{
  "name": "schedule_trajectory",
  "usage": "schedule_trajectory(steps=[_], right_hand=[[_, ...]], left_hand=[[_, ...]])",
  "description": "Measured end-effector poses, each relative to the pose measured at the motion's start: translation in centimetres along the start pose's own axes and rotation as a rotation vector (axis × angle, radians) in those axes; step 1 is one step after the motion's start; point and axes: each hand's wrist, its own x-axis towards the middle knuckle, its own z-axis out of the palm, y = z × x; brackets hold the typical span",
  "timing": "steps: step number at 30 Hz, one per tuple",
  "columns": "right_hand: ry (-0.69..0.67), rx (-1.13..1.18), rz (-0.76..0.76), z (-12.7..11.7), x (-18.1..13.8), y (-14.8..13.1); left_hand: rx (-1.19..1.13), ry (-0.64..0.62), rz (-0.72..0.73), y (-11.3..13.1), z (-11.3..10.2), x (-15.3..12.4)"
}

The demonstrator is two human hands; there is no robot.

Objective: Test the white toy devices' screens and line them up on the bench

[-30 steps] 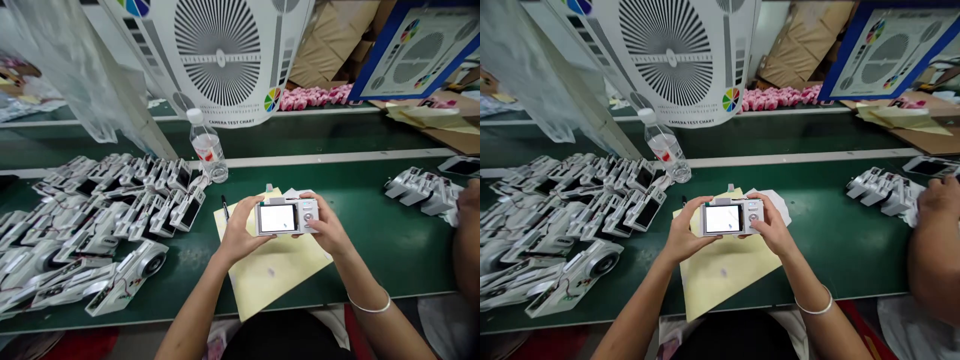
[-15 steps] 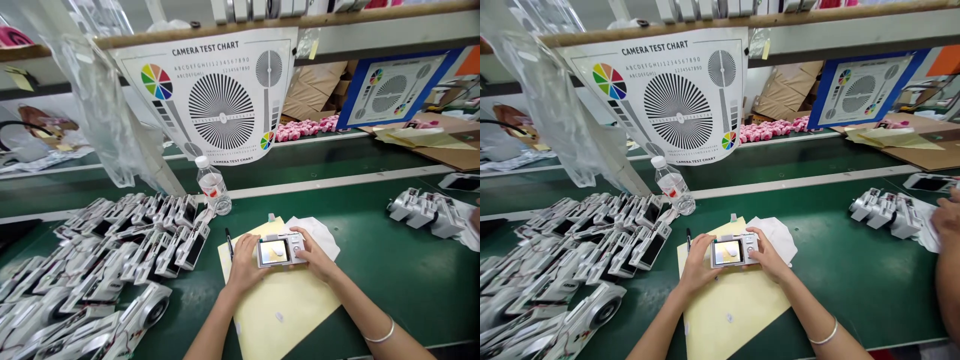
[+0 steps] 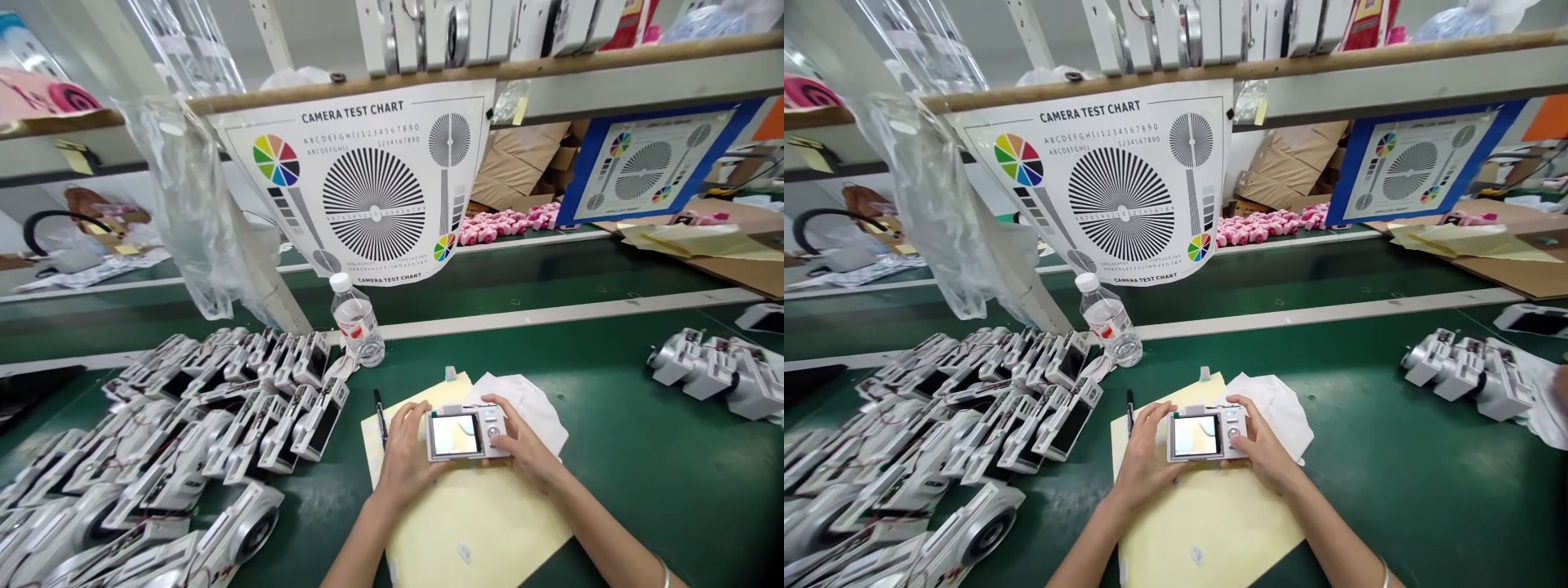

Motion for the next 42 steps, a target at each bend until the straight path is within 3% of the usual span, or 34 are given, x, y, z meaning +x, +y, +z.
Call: schedule_trajectory(steps=[20, 30, 33, 38, 42], right_hand=[[-0.037, -0.003, -0.029, -0.4, 0.0, 0.4], [-0.076, -0.050, -0.030, -0.4, -0.3, -0.3], [-0.024, -0.117, -0.072, -0.1, -0.3, -0.1], [0.174, -0.264, -0.182, 0.7, -0.1, 0.8], [0.193, -0.338, -0.213, 1.5, -0.7, 0.8]], left_hand=[[0.088, 0.029, 0.126, 0.0, -0.4, 0.1], [0.089, -0.008, 0.119, 0.4, -0.7, 0.3], [0.081, -0.071, 0.098, 0.9, -0.8, 0.1], [0.066, -0.203, 0.087, 2.1, -1.0, -0.1], [0.184, -0.218, 0.127, 3.2, -1.8, -0.1]])
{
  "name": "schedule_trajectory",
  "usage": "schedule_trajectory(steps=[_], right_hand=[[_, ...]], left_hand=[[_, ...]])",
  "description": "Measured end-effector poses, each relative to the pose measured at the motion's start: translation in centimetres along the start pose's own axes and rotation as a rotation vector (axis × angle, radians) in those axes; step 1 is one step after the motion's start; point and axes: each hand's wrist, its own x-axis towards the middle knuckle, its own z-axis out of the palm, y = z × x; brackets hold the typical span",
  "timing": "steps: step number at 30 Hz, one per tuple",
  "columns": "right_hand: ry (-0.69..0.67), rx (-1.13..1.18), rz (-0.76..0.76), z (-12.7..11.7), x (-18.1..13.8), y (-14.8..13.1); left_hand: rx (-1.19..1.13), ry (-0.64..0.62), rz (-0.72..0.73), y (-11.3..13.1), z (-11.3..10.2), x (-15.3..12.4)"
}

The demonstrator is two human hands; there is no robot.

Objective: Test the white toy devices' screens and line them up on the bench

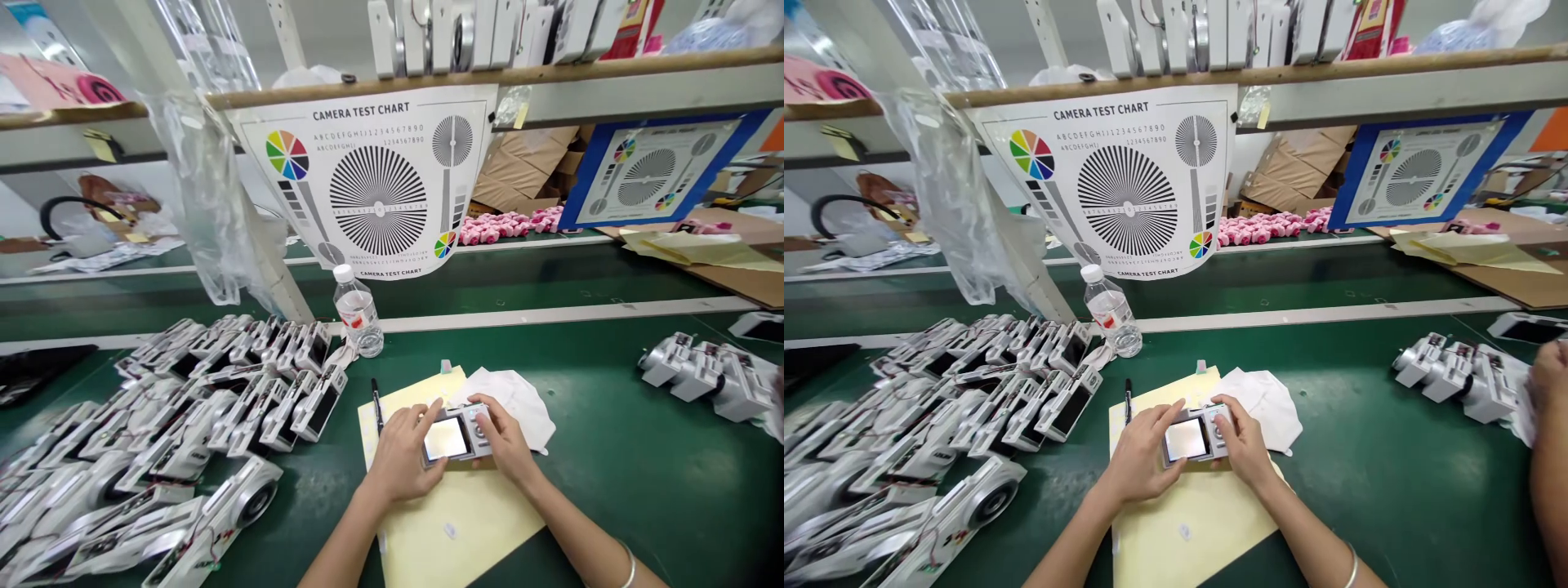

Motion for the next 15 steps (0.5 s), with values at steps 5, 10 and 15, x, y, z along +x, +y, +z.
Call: schedule_trajectory(steps=[5, 10, 15], right_hand=[[-0.038, -0.019, 0.006, 0.8, -1.0, -1.1], [-0.032, -0.080, -0.060, 1.4, -2.4, -1.8], [-0.028, -0.139, -0.120, 1.1, -3.9, -3.0]], left_hand=[[0.098, -0.033, 0.059, 1.9, -2.2, 0.1], [0.267, -0.158, 0.044, 4.1, -3.1, 0.6], [0.414, -0.301, 0.134, 6.5, -5.5, 1.1]])
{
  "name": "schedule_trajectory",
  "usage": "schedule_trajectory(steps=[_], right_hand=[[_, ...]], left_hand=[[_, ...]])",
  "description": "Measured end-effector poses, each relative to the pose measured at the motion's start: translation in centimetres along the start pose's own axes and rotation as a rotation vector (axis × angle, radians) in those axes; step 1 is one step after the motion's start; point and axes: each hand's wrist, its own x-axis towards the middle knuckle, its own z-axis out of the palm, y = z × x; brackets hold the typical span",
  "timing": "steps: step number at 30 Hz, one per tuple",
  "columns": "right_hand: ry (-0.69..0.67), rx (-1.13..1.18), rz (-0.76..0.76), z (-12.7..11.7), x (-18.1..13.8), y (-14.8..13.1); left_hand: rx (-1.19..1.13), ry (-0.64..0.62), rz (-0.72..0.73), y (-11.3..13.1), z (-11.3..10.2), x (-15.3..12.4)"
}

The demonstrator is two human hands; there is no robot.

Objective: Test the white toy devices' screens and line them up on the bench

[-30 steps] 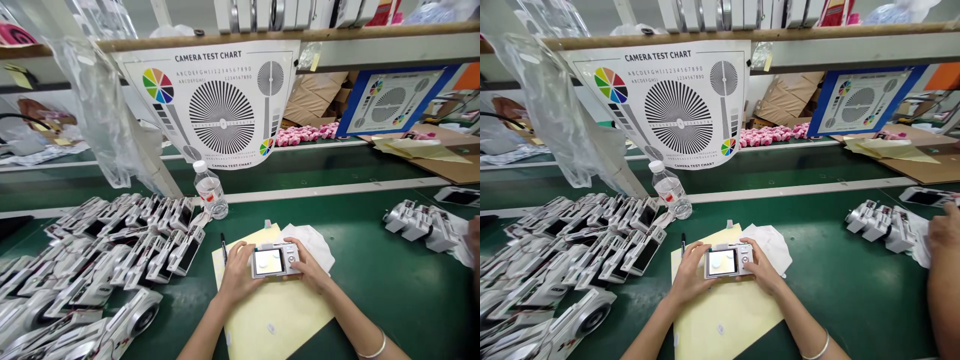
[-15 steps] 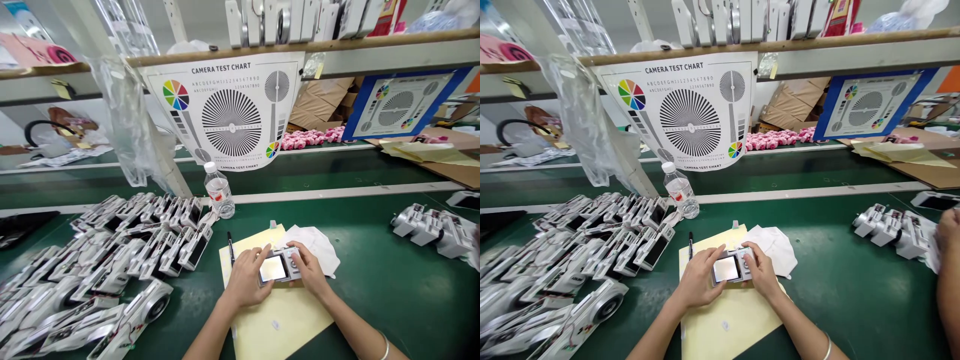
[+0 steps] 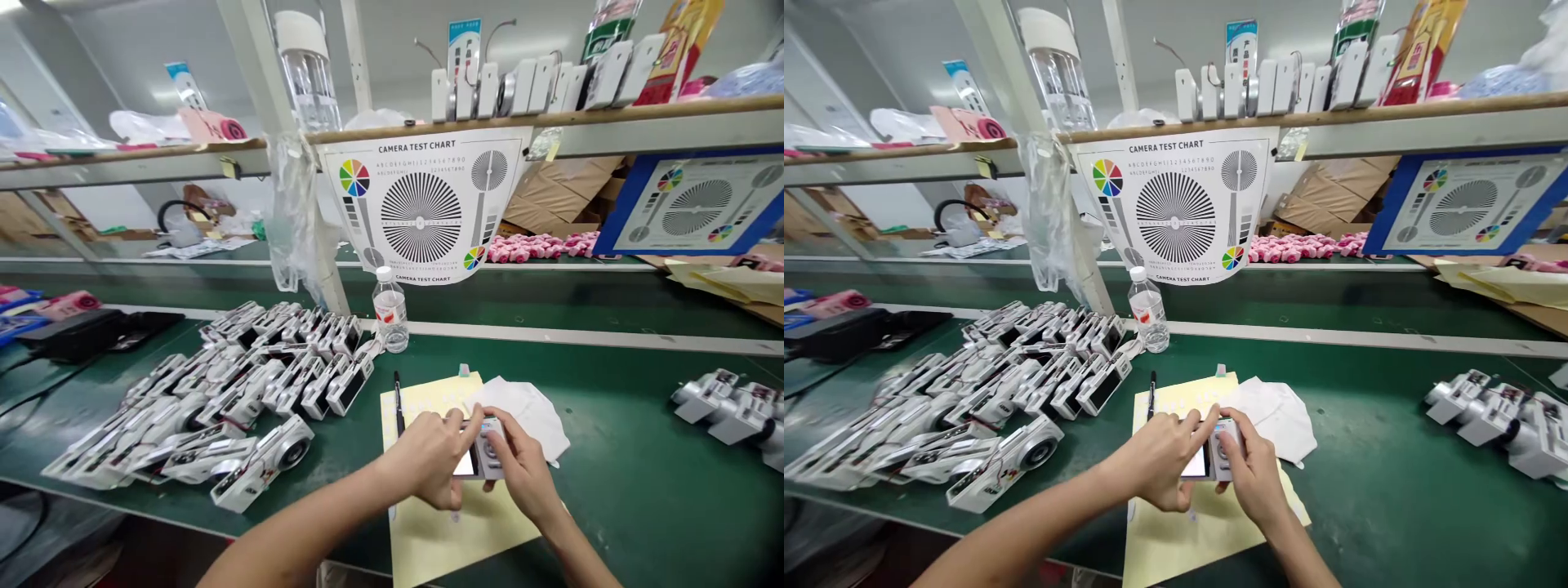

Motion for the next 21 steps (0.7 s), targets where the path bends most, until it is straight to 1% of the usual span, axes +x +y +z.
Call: schedule_trajectory(steps=[2, 4, 5, 6, 7, 9, 10, 11, 12, 13, 14, 15, 16, 17, 19, 21], right_hand=[[-0.081, 0.107, 0.083, -0.2, -0.5, -0.6], [-0.172, 0.270, 0.184, -0.2, -1.0, -1.2], [-0.200, 0.350, 0.224, -0.1, -1.3, -1.5], [-0.210, 0.421, 0.255, 0.1, -1.7, -1.9], [-0.202, 0.479, 0.277, 0.2, -2.1, -2.3], [-0.156, 0.553, 0.281, 0.4, -3.1, -3.1], [-0.121, 0.572, 0.268, 0.4, -3.6, -3.5], [-0.081, 0.581, 0.252, 0.3, -4.0, -3.9], [-0.037, 0.581, 0.234, 0.1, -4.5, -4.2], [0.008, 0.570, 0.215, -0.1, -4.9, -4.5], [0.053, 0.550, 0.193, -0.4, -5.3, -4.7], [0.098, 0.520, 0.166, -0.6, -5.6, -4.7], [0.146, 0.486, 0.127, -0.9, -5.8, -4.8], [0.194, 0.451, 0.078, -1.1, -6.1, -4.7], [0.277, 0.372, -0.015, -1.3, -6.4, -4.6], [0.348, 0.262, -0.104, -1.3, -6.6, -4.6]], left_hand=[[-0.149, -0.071, 0.037, -0.7, -2.4, -0.2], [-0.436, -0.192, 0.039, -2.4, -4.5, 0.0], [-0.614, -0.236, 0.046, -3.5, -5.2, 0.2], [-0.809, -0.246, 0.048, -4.7, -5.5, 0.4], [-1.006, -0.220, 0.008, -5.9, -5.4, 0.7], [-1.371, -0.190, -0.124, -7.8, -4.4, 1.1], [-1.457, -0.143, -0.172, -8.3, -3.5, 1.1], [-1.498, -0.077, -0.198, -8.5, -2.5, 0.9], [-1.543, 0.048, -0.210, -8.3, -1.5, 0.5], [-1.559, 0.135, -0.190, -7.8, -0.6, -0.1], [-1.541, 0.176, -0.156, -7.0, 0.3, -1.0], [-1.500, 0.235, -0.124, -6.0, 1.0, -2.0], [-1.440, 0.267, -0.105, -4.9, 1.6, -3.2], [-1.383, 0.307, -0.111, -3.8, 2.0, -4.3], [-1.251, 0.408, -0.094, -1.7, 2.3, -6.2], [-1.064, 0.522, -0.106, -0.3, 2.1, -7.1]])
